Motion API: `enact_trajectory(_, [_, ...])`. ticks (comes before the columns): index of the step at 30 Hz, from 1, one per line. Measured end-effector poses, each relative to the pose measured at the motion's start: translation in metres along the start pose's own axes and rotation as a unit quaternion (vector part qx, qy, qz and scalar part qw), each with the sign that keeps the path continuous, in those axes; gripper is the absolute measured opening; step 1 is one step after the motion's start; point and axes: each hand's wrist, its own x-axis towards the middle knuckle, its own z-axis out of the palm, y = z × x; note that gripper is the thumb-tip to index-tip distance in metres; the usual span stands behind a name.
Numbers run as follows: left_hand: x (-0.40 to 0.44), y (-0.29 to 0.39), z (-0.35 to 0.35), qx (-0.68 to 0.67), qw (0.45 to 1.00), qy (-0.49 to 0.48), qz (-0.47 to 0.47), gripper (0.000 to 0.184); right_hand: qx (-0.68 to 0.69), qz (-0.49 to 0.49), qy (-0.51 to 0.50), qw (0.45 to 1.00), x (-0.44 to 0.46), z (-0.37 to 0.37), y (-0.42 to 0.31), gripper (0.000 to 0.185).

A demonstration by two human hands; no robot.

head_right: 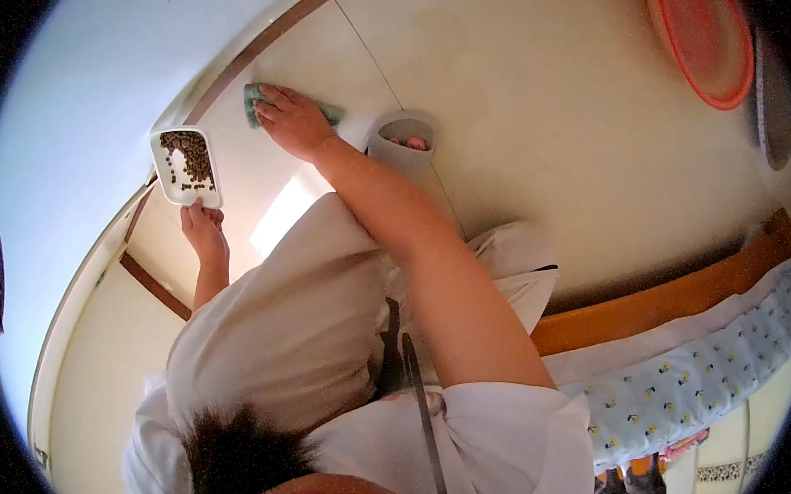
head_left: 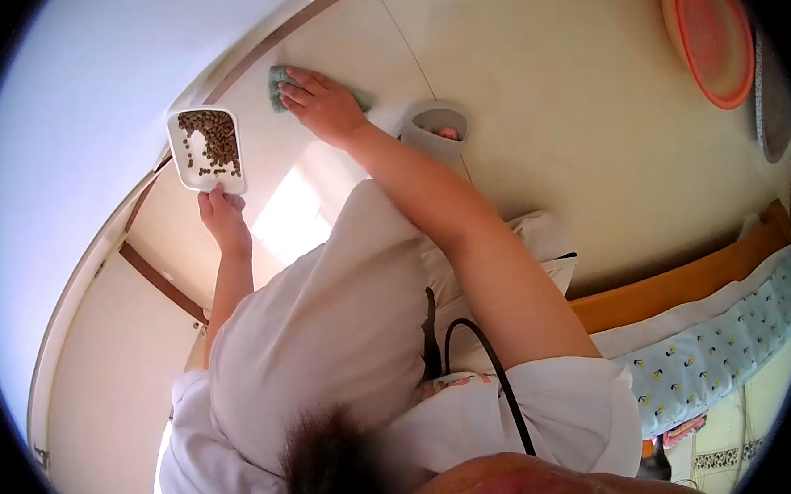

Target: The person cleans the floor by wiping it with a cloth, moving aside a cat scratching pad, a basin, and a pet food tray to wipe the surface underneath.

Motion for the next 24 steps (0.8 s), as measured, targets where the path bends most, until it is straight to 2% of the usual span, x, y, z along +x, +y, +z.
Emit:
enact_trajectory(3, [-0.008, 0.006, 0.006, -0.015, 1.0, 0.005, -0.016, 0.011, 0.07, 0.06, 0.062, 0.994, -0.001, -0.025, 0.029, 0.027])
enact_trajectory(5, [-0.01, 0.008, 0.006, -0.018, 0.999, -0.019, -0.021, 0.01, 0.086, 0.139, 0.193, 0.968, 0.001, -0.077, 0.083, 0.049])
enact_trajectory(6, [-0.01, 0.01, 0.009, -0.017, 0.999, -0.021, -0.026, 0.01, 0.04, 0.226, 0.22, 0.948, -0.002, -0.109, 0.114, 0.057])
enact_trajectory(8, [-0.012, 0.014, 0.013, -0.012, 0.999, -0.025, -0.036, 0.009, 0.006, 0.288, 0.322, 0.902, -0.01, -0.164, 0.192, 0.052])
enact_trajectory(10, [-0.006, 0.014, 0.013, -0.012, 0.998, -0.049, -0.029, 0.007, -0.044, 0.307, 0.378, 0.872, -0.004, -0.199, 0.251, 0.048])
enact_trajectory(11, [-0.004, 0.014, 0.013, -0.009, 0.998, -0.061, -0.025, 0.006, -0.119, 0.327, 0.351, 0.869, 0.007, -0.211, 0.256, 0.046])
enact_trajectory(14, [0.001, 0.016, 0.02, -0.003, 0.998, -0.06, -0.009, 0.005, -0.115, 0.29, 0.295, 0.903, 0.027, -0.177, 0.207, 0.048])
enact_trajectory(17, [-0.005, 0.023, 0.028, 0.006, 0.998, -0.058, -0.035, 0.004, -0.097, 0.17, 0.207, 0.959, 0.021, -0.106, 0.142, 0.041])
enact_trajectory(19, [-0.005, 0.024, 0.028, -0.002, 0.998, -0.06, -0.035, 0.004, 0.001, 0.084, 0.103, 0.991, 0.016, -0.052, 0.079, 0.035])
enact_trajectory(20, [-0.008, 0.025, 0.023, -0.001, 0.997, -0.062, -0.037, 0.003, 0.06, 0.064, 0.041, 0.995, 0.014, -0.028, 0.048, 0.032])
enact_trajectory(22, [-0.013, 0.026, 0.025, 0.045, 0.998, -0.044, 0.004, 0.003, 0.056, -0.05, 0.018, 0.997, 0.025, -0.003, 0.016, 0.031])
enact_trajectory(24, [-0.016, 0.029, 0.025, -0.011, 0.997, -0.077, -0.025, 0.003, 0.011, -0.075, -0.011, 0.997, 0.04, -0.007, 0.007, 0.027])
